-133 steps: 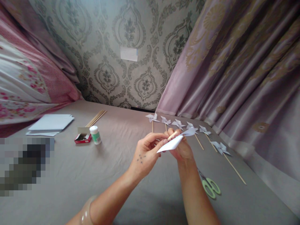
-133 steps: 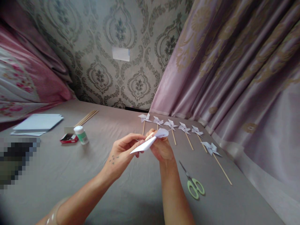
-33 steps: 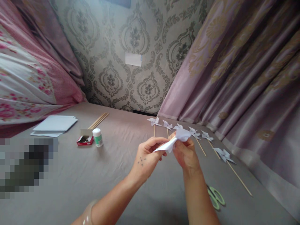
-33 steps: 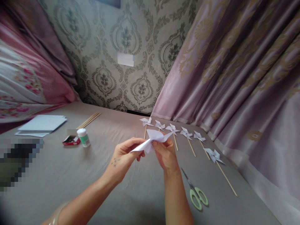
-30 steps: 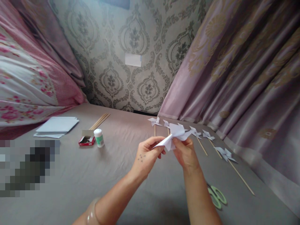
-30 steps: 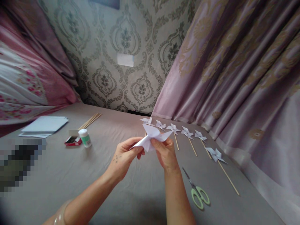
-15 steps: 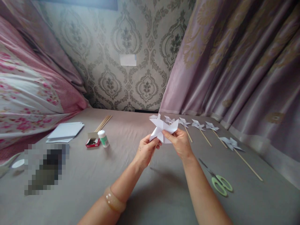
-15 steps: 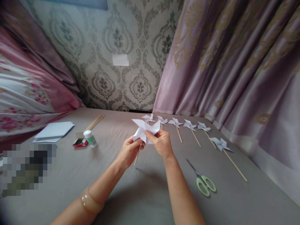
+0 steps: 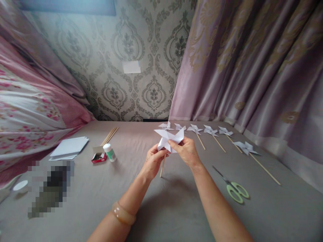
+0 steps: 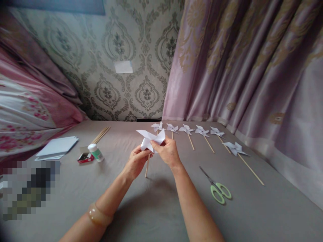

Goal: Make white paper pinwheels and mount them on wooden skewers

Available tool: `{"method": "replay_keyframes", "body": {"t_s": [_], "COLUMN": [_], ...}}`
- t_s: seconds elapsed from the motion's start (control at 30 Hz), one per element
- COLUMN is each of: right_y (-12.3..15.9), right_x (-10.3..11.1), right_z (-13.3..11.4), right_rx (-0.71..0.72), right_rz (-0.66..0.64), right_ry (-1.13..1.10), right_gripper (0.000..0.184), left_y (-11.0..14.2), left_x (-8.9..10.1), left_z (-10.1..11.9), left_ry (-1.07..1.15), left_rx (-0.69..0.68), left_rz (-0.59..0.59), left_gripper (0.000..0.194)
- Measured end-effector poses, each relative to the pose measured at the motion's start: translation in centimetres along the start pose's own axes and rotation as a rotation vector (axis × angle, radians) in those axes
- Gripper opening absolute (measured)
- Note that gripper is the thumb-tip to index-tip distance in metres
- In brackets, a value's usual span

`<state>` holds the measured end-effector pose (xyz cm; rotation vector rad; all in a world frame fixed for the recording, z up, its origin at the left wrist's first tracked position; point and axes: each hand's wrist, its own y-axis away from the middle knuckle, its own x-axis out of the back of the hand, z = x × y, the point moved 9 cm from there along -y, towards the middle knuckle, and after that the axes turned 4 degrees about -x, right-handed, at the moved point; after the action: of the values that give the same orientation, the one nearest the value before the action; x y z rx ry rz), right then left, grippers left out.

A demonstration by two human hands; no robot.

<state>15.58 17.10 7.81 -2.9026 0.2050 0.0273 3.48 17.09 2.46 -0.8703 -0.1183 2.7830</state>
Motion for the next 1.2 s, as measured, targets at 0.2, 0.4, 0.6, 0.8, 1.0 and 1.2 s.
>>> {"method": "replay_keyframes", "body": {"t_s": [0.2, 0.4, 0.6, 0.8, 1.0, 1.2], "right_y": [0.2, 0.5, 0.6, 0.6, 0.7, 0.6], "right_x": [-0.9, -2.3, -2.5, -2.5, -2.5, -2.4], "right_z": [-0.7, -1.4, -1.2, -1.0, -1.0, -1.0], "right_rx": [-0.020, -0.018, -0.055, -0.090, -0.107, -0.117], "right_rz": [-0.029, -0.153, -0.197, -0.200, -0.206, -0.191], "right_ry": [-0.054, -0.166, -0.210, -0.223, -0.246, -0.241], "right_gripper": [0.030, 0.024, 0.032, 0.037, 0.037, 0.038], "left_y": [-0.3, -0.2, 0.0, -0.2, 0.0, -0.2], "left_x": [-0.3, -0.6, -0.6, -0.4, -0.5, -0.3], "left_z": [3.4, 5.9, 6.3, 6.3, 6.2, 5.6], "left_ry": [-0.119, -0.268, -0.286, -0.309, -0.302, -0.332], "left_rx": [-0.142, -0.243, -0.254, -0.272, -0.252, -0.229], "left_rz": [-0.081, -0.051, -0.048, -0.056, -0.045, -0.028], "left_gripper": [0.034, 0.027, 0.028, 0.028, 0.029, 0.031]}}
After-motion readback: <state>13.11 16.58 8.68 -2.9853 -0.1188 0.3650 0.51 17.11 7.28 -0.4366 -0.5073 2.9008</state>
